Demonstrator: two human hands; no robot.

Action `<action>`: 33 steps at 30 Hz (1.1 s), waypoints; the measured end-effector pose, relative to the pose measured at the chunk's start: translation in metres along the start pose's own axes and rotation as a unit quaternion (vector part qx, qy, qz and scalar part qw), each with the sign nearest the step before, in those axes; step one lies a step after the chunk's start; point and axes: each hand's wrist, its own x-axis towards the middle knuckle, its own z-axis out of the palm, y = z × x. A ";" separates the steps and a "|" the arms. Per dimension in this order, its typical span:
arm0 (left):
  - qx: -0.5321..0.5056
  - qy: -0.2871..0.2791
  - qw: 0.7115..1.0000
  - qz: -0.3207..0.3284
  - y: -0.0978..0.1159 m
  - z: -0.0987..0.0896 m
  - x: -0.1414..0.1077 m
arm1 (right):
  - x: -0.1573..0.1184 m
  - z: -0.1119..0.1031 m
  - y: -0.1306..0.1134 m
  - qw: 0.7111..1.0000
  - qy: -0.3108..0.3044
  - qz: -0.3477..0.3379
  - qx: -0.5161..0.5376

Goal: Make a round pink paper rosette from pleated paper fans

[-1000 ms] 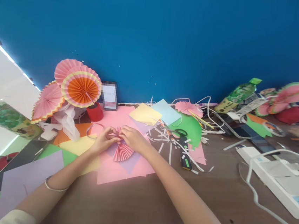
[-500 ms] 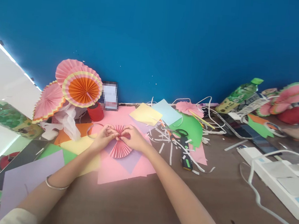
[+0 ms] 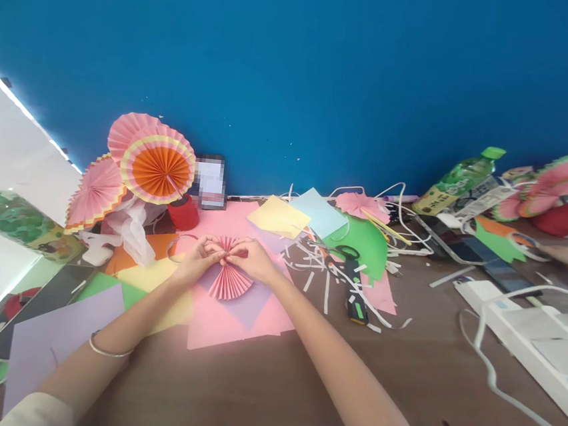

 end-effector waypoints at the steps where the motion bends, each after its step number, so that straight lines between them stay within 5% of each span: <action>1: -0.004 0.000 1.000 -0.002 0.000 0.000 0.000 | 0.001 0.000 0.000 1.000 -0.002 0.002 0.012; 19: -0.151 -0.012 0.986 -0.068 0.008 -0.001 -0.004 | 0.007 -0.011 -0.016 0.982 -0.098 0.066 0.145; 33: -0.185 -0.025 0.980 -0.073 0.012 0.000 -0.005 | 0.008 -0.011 -0.020 0.982 -0.079 0.094 0.140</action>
